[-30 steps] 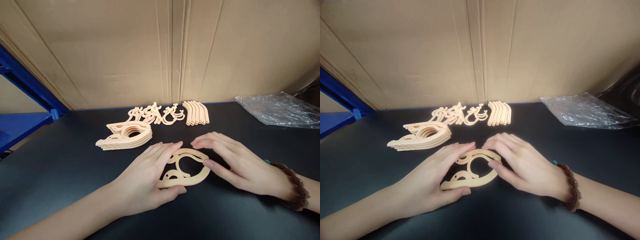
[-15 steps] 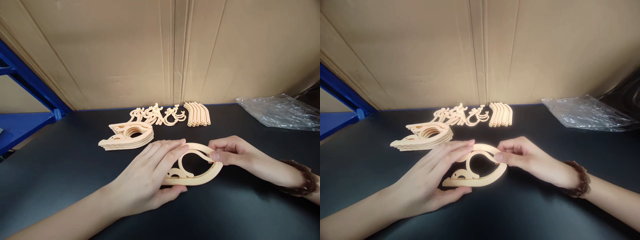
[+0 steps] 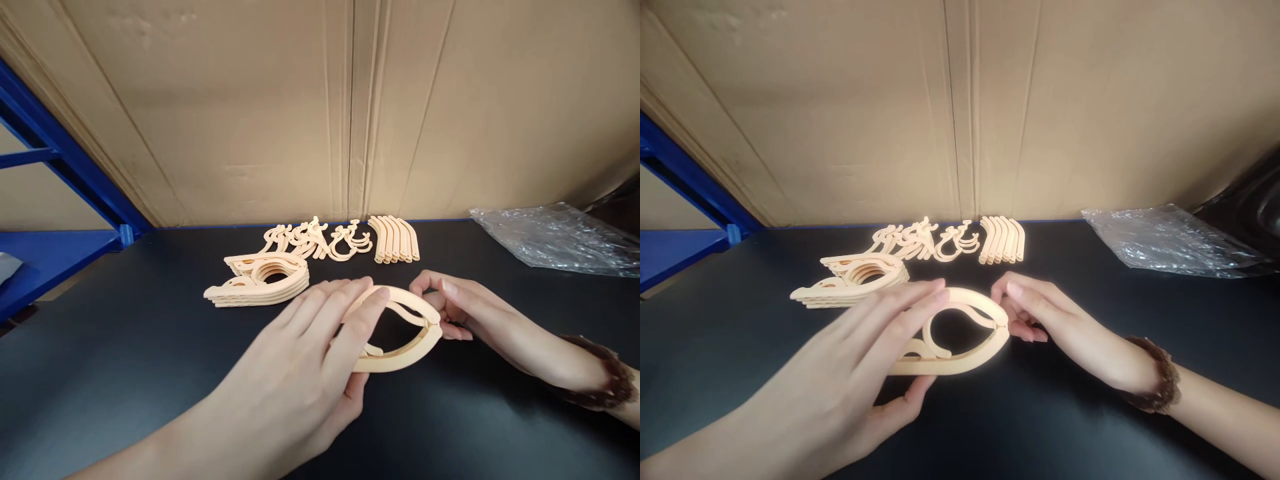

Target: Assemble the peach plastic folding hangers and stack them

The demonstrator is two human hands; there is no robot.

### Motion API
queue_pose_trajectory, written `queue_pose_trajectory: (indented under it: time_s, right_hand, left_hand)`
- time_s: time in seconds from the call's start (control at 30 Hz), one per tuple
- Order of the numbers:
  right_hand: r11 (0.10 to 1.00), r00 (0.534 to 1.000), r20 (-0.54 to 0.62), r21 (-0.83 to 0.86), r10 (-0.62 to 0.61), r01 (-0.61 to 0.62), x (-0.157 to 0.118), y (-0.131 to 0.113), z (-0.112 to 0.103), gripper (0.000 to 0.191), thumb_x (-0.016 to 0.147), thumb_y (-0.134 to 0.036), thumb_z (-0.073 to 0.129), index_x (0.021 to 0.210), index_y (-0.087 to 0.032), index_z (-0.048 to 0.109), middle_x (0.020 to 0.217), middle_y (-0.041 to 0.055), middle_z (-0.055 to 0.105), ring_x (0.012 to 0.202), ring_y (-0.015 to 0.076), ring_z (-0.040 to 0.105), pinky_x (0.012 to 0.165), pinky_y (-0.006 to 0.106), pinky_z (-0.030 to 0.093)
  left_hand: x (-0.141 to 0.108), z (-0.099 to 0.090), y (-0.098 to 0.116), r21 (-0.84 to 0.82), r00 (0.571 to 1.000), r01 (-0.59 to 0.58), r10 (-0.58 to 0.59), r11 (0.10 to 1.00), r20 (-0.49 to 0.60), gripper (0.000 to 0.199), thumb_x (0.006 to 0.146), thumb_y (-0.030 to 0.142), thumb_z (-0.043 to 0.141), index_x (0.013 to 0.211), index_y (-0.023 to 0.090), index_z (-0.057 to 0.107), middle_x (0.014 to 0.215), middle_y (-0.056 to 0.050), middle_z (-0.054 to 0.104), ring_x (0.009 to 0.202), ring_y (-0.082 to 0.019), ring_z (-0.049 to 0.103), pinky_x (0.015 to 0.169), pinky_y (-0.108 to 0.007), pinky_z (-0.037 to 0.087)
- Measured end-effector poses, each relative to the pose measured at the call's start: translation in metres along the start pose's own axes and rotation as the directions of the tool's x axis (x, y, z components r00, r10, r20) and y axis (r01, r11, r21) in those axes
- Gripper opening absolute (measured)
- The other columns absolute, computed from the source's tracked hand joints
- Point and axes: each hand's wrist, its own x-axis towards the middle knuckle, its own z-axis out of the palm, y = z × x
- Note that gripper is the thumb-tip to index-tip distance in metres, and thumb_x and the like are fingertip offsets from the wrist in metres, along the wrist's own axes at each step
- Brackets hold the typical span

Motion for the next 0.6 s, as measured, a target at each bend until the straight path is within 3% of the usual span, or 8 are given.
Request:
queue_pose_trajectory:
  time_s: [0.1,0.2,0.3,0.37,0.6]
  right_hand:
    - [0.999,0.995,-0.096,-0.047,0.011,-0.016,0.005,0.002,-0.003,0.041,0.099,-0.058,0.041,0.092,-0.02,0.056,0.062,-0.005,0.043,0.054,0.0109,0.035,0.049,0.025,0.028]
    - [0.985,0.996,-0.074,-0.156,0.058,-0.069,0.008,0.003,-0.005,0.037,0.097,-0.054,0.05,0.088,-0.019,0.059,0.06,-0.0053,0.044,0.054,0.0106,0.036,0.05,0.025,0.03]
    - [0.973,0.996,-0.01,-0.215,0.088,-0.088,0.007,0.002,-0.006,0.038,0.097,-0.054,0.05,0.089,-0.018,0.062,0.06,-0.0046,0.047,0.054,0.0102,0.04,0.051,0.025,0.033]
    - [0.962,0.996,0.021,-0.259,0.092,-0.084,0.005,0.002,-0.005,0.039,0.097,-0.055,0.05,0.09,-0.019,0.063,0.062,-0.0033,0.05,0.056,0.0107,0.045,0.052,0.025,0.035]
    - [0.921,0.994,0.051,-0.384,0.099,-0.072,0.003,0.0,-0.003,0.04,0.097,-0.055,0.048,0.091,-0.02,0.066,0.067,-0.0012,0.056,0.061,0.0129,0.053,0.054,0.026,0.04]
  left_hand:
    - [0.006,-0.024,-0.018,-0.063,0.994,0.105,-0.105,0.992,0.009,0.06,0.083,0.018,0.056,0.141,0.019,0.041,0.14,-0.01,0.054,0.127,-0.03,0.053,0.108,-0.042,0.047]
    - [0.003,-0.043,-0.057,-0.162,0.976,0.213,-0.202,0.964,0.08,0.065,0.082,0.031,0.064,0.143,0.028,0.043,0.134,-0.004,0.058,0.112,-0.028,0.063,0.096,-0.039,0.055]
    - [-0.006,-0.049,-0.093,-0.221,0.949,0.313,-0.294,0.924,0.116,0.051,0.084,0.034,0.066,0.133,0.027,0.053,0.125,-0.004,0.064,0.108,-0.028,0.065,0.095,-0.04,0.056]
    - [-0.013,-0.046,-0.108,-0.238,0.928,0.367,-0.338,0.899,0.154,0.054,0.083,0.037,0.069,0.133,0.027,0.053,0.127,-0.004,0.064,0.11,-0.028,0.065,0.098,-0.042,0.054]
    - [-0.02,-0.045,-0.113,-0.312,0.903,0.421,-0.36,0.852,0.235,0.057,0.082,0.032,0.069,0.137,0.028,0.053,0.133,-0.002,0.064,0.12,-0.028,0.062,0.096,-0.037,0.056]
